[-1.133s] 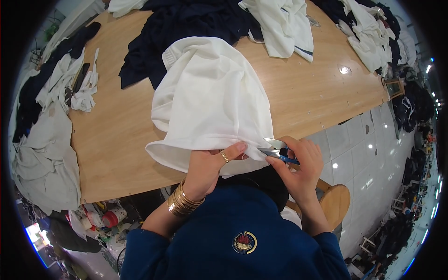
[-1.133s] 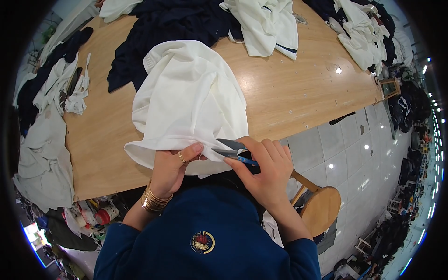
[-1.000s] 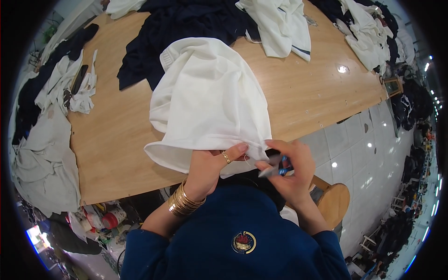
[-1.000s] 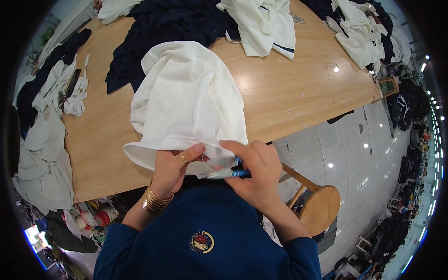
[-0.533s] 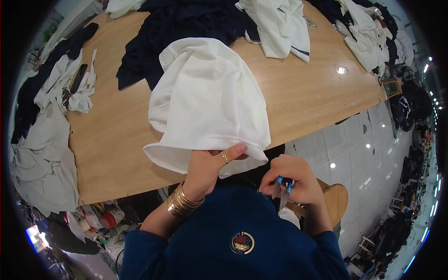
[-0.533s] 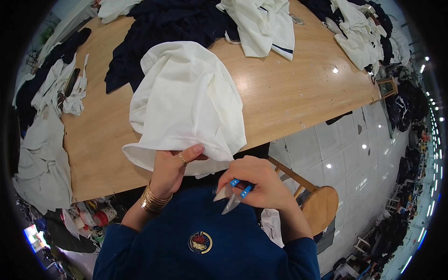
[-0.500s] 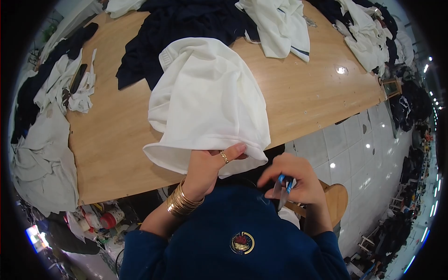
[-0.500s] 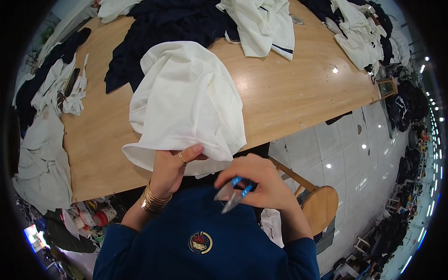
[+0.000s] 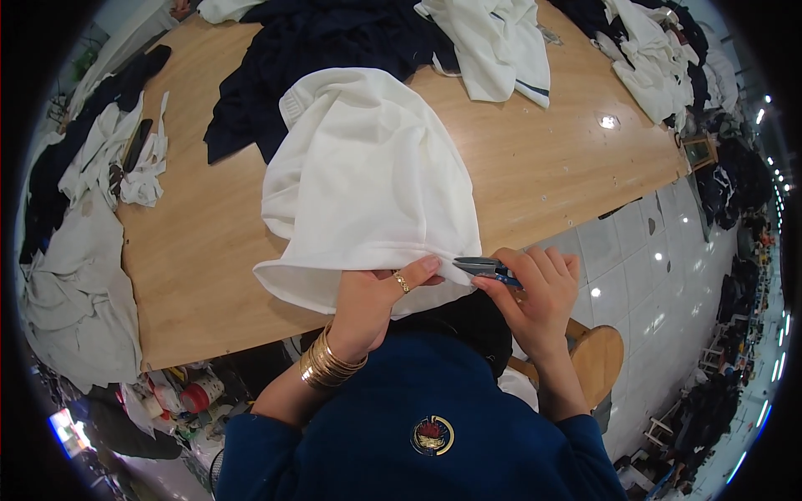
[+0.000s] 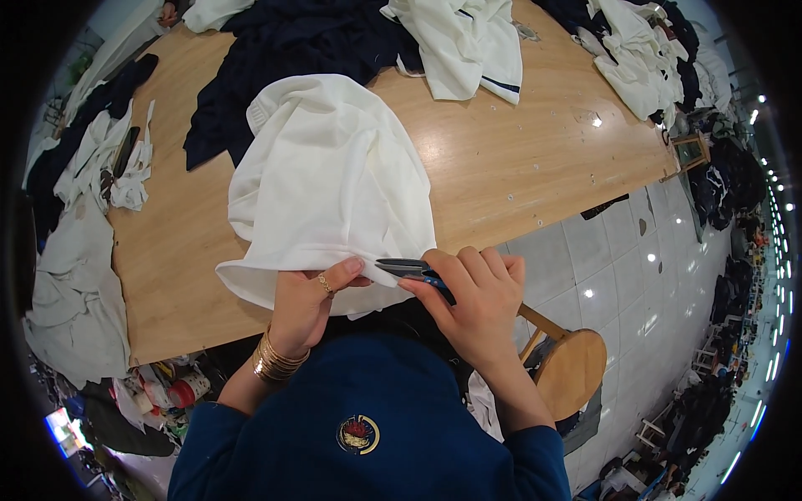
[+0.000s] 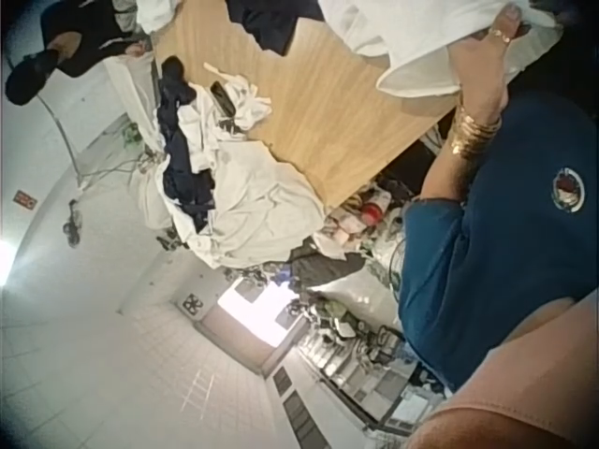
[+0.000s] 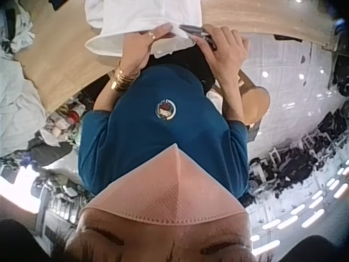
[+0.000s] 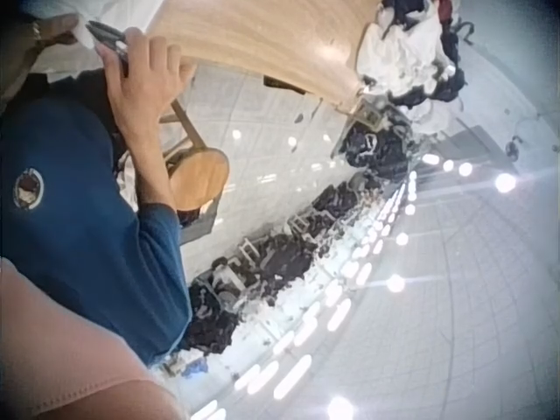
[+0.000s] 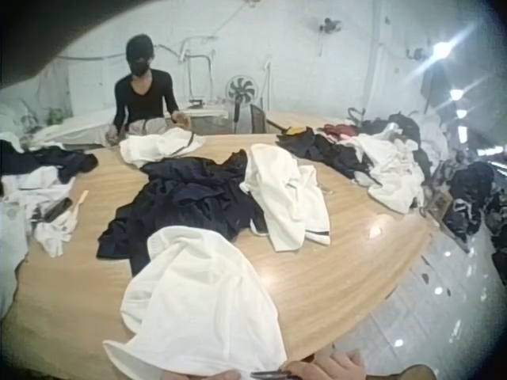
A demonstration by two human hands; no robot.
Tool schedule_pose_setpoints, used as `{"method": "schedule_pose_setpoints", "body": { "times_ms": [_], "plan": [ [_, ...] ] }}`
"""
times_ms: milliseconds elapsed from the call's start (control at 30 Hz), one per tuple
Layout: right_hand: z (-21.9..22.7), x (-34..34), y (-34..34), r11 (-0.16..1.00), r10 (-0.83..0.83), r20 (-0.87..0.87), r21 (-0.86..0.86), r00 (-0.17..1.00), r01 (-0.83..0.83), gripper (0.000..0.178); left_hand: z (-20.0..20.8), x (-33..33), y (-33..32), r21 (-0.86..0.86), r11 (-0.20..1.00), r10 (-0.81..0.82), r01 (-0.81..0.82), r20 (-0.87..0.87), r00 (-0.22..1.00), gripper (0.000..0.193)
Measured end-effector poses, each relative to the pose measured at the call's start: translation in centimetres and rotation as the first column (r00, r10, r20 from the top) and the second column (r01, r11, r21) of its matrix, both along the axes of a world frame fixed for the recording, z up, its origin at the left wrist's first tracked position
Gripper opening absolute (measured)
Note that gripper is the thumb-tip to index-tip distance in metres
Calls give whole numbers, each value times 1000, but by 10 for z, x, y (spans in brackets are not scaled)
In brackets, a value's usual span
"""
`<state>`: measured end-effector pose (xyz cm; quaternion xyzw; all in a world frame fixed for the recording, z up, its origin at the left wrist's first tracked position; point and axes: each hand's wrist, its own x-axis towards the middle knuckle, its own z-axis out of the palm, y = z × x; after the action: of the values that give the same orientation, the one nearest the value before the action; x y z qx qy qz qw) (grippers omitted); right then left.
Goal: Trimming excess threads from white athletic shorts using hand-held thread cutters in a textile factory setting.
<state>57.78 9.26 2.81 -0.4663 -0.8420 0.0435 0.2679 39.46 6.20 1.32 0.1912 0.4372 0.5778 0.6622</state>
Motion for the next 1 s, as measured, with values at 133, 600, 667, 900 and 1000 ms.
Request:
{"method": "schedule_pose_setpoints", "body": {
  "times_ms": [133,600,667,900,1000],
  "plan": [
    [0,-2,0,1000,7,18,17,1000,-7,28,0,1,-1,-7,1000,2,-2,-13,1000,27],
    [-3,-13,-5,918,-189,-423,-396,886,7,26,-2,-1,0,-6,1000,-12,12,0,1000,30],
    [-20,-14,-7,946,5,-396,-297,918,-133,29,0,-4,2,-10,997,-74,74,-28,997,28],
    [-18,-3,28,831,-79,-552,-496,830,-251,13,12,-46,11,9,778,-407,629,-755,515,24],
    [-18,-8,33,654,-120,-619,-638,776,-407,12,20,-35,17,217,831,0,512,-921,390,27]
  ]
}}
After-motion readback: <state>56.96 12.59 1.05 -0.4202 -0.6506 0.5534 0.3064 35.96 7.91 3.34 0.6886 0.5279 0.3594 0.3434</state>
